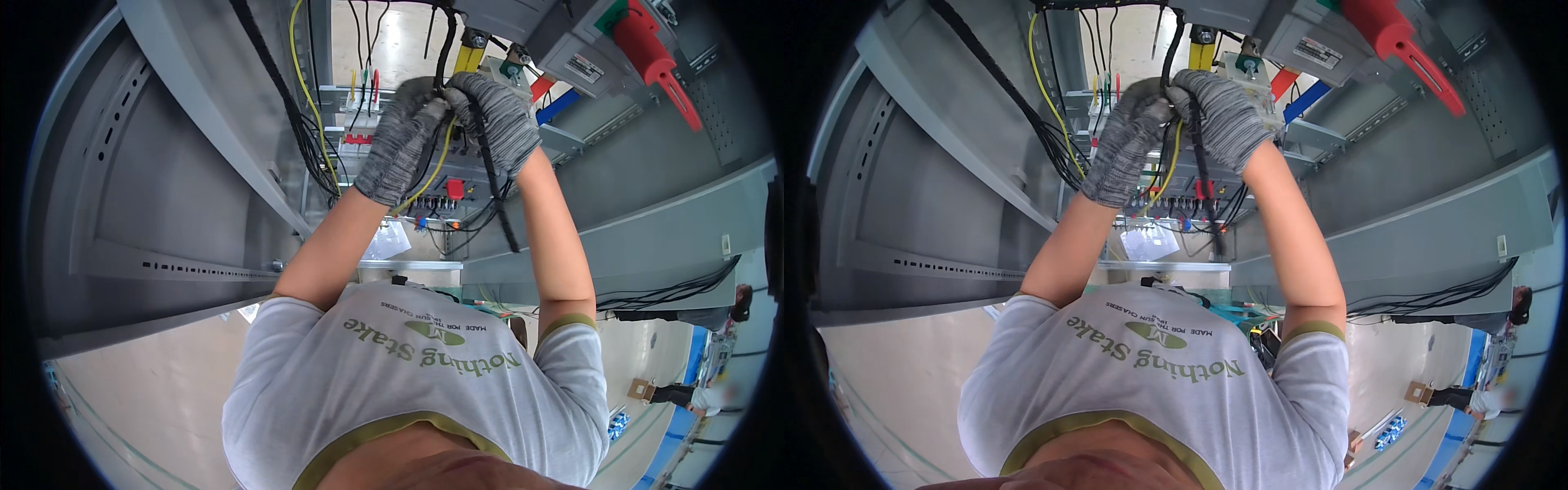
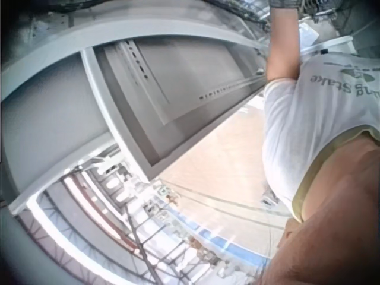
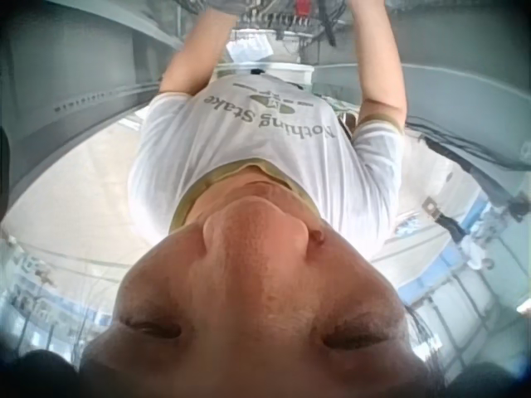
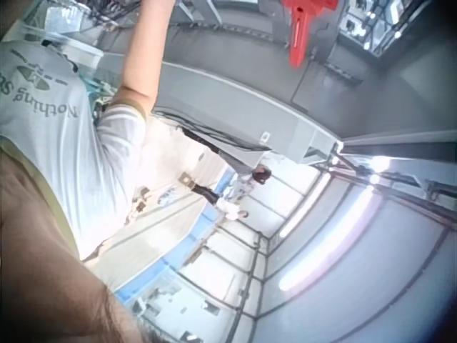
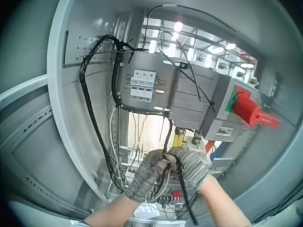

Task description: The person works inside an open electrical cabinet, manipulating and organizing multiple colored wires. They use a yellow handheld tool to strip or crimp wire ends and connect them to terminals. The person occasionally reaches down to a nearby stool to retrieve additional tools or materials before resuming work on the wiring.

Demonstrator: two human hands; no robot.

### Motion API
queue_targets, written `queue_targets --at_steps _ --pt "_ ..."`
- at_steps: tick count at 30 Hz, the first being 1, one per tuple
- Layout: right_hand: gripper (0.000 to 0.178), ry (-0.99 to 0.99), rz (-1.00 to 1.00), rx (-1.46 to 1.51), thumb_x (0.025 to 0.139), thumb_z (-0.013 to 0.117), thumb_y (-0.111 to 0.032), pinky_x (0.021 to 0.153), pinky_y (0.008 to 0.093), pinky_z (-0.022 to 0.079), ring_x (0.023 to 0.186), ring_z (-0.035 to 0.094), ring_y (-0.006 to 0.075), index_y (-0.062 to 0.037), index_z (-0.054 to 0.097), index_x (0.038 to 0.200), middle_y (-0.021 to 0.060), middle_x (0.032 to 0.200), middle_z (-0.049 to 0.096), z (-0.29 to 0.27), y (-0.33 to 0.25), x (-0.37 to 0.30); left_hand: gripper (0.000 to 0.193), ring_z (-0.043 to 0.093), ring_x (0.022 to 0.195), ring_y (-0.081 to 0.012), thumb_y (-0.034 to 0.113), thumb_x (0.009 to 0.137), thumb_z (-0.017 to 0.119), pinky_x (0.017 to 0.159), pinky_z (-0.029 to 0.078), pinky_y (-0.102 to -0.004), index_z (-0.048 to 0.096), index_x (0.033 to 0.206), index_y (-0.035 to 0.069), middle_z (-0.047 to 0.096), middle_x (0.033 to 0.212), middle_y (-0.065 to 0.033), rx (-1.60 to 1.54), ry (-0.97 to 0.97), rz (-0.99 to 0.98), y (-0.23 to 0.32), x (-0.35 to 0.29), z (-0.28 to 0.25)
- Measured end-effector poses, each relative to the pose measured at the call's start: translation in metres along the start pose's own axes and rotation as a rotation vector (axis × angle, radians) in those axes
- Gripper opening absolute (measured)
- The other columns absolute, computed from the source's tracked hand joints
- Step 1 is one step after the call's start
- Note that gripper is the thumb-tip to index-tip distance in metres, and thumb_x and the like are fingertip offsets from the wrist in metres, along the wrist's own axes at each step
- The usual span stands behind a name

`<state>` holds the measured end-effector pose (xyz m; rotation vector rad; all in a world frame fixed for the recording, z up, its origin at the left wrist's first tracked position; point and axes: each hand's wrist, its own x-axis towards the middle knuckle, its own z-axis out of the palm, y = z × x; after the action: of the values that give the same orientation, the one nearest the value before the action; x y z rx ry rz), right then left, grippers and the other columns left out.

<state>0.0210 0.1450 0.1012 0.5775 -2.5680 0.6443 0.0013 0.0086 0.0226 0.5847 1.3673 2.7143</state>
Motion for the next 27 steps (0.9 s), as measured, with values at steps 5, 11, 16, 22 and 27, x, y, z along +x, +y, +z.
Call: queue_targets --at_steps 5,11,16,22,27 --pt "0.028 -0.073 0.110 0.239 0.094 0.057 -0.027 0.062 0.0260 0.047 0.067 0.060 0.0163 0.0000 0.066 0.096 0.0062 0.074 0.064 0.001 0.022 0.007 0.025 0.062 0.087 -0.0125 0.011 0.092 0.059 0.079 0.052 -0.0247 0.057 0.115 0.001 0.064 0.096 -0.0053 -0.200 -0.054 -0.129 -0.010 0.008 0.000" --pt "0.027 -0.160 0.609 0.766 0.091 0.062 -0.031 0.045 0.0204 0.040 0.051 0.055 0.0081 -0.0045 0.067 0.089 0.0016 0.066 0.062 -0.002 0.005 0.003 0.023 0.061 0.074 -0.0163 0.012 0.093 0.058 0.067 0.053 -0.0329 0.056 0.114 0.002 0.063 0.088 -0.0081 -0.355 -0.153 -0.092 -0.012 0.010 0.000" --pt "0.036 -0.073 0.653 0.669 0.089 0.064 -0.038 0.043 0.0216 0.042 0.044 0.054 0.0095 -0.0031 0.066 0.080 0.0038 0.060 0.061 -0.002 -0.004 0.004 0.025 0.057 0.067 -0.0168 0.019 0.094 0.058 0.062 0.050 -0.0334 0.058 0.113 0.003 0.061 0.082 -0.0073 -0.432 -0.193 -0.090 -0.007 0.008 0.009" --pt "0.049 -0.083 0.675 0.470 0.086 0.065 -0.046 0.040 0.0242 0.042 0.043 0.056 0.0129 0.0019 0.064 0.076 0.0068 0.058 0.060 -0.003 -0.006 0.003 0.022 0.059 0.074 -0.0121 0.019 0.094 0.059 0.068 0.051 -0.0267 0.059 0.112 0.006 0.062 0.087 -0.0041 -0.201 -0.163 -0.104 -0.004 0.011 -0.001" --pt "0.039 0.063 0.281 -0.001 0.088 0.065 -0.037 0.043 0.0248 0.045 0.048 0.057 0.0117 0.0018 0.064 0.083 0.0058 0.060 0.060 0.001 0.012 -0.017 0.018 0.058 0.090 -0.0081 0.017 0.095 0.058 0.080 0.048 -0.0209 0.061 0.108 0.005 0.063 0.097 -0.0019 0.034 -0.125 0.038 -0.004 0.015 -0.009"
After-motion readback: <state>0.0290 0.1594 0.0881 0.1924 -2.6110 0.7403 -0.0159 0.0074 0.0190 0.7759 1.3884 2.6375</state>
